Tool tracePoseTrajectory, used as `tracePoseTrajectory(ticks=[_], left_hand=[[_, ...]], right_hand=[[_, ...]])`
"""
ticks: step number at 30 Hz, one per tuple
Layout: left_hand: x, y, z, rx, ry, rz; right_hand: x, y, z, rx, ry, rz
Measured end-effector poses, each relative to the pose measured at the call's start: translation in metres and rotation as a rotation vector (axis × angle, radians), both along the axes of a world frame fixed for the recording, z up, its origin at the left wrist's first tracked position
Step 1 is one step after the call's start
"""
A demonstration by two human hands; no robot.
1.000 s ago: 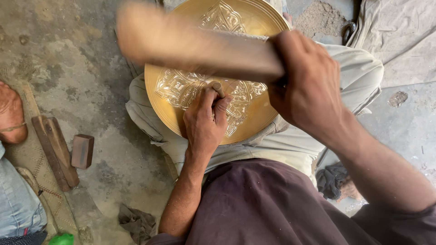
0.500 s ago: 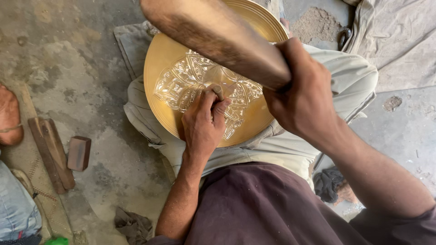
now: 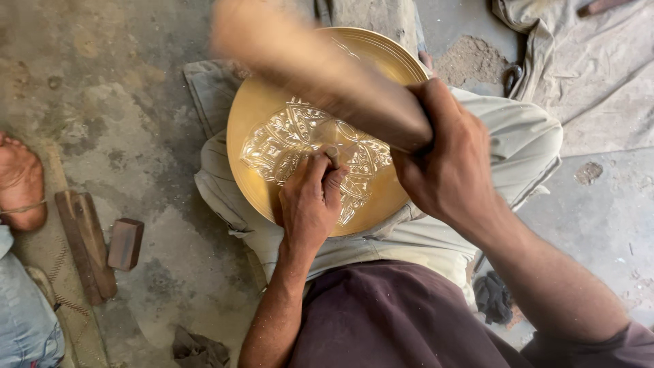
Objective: The person sits cross-legged on the floor with a brass plate resting on their lap and holds a chisel against the plate's embossed floral pattern. They strike the chisel with a wooden mallet, repositioning the chisel across different areas of the design, and at times hold the plate edge with one hand while carving with the other.
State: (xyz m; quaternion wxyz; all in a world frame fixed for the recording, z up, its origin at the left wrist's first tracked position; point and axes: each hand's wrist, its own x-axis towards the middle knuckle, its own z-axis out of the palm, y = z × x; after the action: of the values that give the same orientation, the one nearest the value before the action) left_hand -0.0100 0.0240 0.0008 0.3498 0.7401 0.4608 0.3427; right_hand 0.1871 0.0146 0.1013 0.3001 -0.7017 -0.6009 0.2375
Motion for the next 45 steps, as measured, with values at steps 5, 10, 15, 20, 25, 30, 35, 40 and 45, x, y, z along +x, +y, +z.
tracePoseTrajectory(ticks=[5, 10, 15, 20, 25, 30, 35, 40, 45], left_hand=[[0.002, 0.002, 0.003, -0.066, 0.005, -0.003], [0.001, 0.001, 0.003, -0.056, -0.017, -0.010], [0.001, 0.001, 0.000, -0.013, -0.011, -0.003], [0.000, 0.003, -0.001, -0.034, 0.054, -0.025], [0.001, 0.002, 0.001, -0.017, -0.008, -0.019], [-0.001, 0.003, 0.003, -0.044, 0.061, -0.026], [-0.002, 0.002, 0.003, -0.035, 0.024, -0.019], [0.001, 0.001, 0.005, 0.004, 0.060, 0.010], [-0.001, 0.000, 0.008, -0.108, -0.206, 0.113]], right_hand=[[0.002, 0.005, 0.000, -0.021, -0.689, 0.168], [-0.001, 0.001, 0.005, -0.018, -0.242, 0.058], [-0.006, 0.002, 0.010, 0.090, -0.635, 0.076], [-0.002, 0.007, 0.004, -0.253, -0.489, 0.078], [-0.001, 0.003, 0.003, 0.086, -0.366, 0.051], [-0.005, 0.004, 0.005, -0.175, -0.780, 0.196], [-0.006, -0.002, 0.010, 0.147, -0.279, 0.035], [-0.005, -0.007, 0.012, -0.163, -0.701, 0.120], [0.002, -0.020, 0.020, -0.108, -0.017, -0.053]])
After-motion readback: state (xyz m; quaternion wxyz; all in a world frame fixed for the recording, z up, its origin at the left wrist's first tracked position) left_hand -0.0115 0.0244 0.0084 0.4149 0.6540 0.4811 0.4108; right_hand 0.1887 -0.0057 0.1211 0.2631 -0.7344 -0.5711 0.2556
